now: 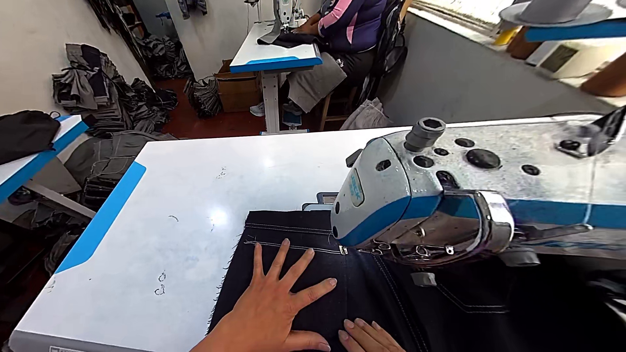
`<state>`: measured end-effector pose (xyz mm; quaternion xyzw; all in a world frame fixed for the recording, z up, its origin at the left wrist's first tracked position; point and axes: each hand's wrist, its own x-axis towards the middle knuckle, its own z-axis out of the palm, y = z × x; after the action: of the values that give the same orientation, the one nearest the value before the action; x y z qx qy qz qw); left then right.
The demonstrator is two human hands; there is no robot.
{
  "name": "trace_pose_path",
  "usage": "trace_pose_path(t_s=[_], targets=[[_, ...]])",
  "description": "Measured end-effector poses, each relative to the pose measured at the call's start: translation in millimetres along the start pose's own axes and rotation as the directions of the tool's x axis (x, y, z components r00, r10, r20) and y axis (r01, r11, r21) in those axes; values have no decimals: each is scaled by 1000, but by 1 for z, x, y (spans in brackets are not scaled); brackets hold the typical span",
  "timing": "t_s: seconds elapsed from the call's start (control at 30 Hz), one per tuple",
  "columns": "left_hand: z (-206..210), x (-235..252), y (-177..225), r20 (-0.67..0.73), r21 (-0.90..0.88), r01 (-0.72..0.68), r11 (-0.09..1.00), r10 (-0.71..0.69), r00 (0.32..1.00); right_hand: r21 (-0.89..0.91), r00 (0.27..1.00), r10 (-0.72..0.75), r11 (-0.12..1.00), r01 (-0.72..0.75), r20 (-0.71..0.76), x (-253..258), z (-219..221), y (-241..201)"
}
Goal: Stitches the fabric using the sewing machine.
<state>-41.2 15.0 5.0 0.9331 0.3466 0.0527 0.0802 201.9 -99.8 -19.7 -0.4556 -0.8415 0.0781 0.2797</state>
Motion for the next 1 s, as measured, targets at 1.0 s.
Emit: trace_pose_path(t_s=[1.0], targets=[[10,5,17,-71,60,130,990,-125,990,-13,993,-99,995,100,71,4,-20,38]])
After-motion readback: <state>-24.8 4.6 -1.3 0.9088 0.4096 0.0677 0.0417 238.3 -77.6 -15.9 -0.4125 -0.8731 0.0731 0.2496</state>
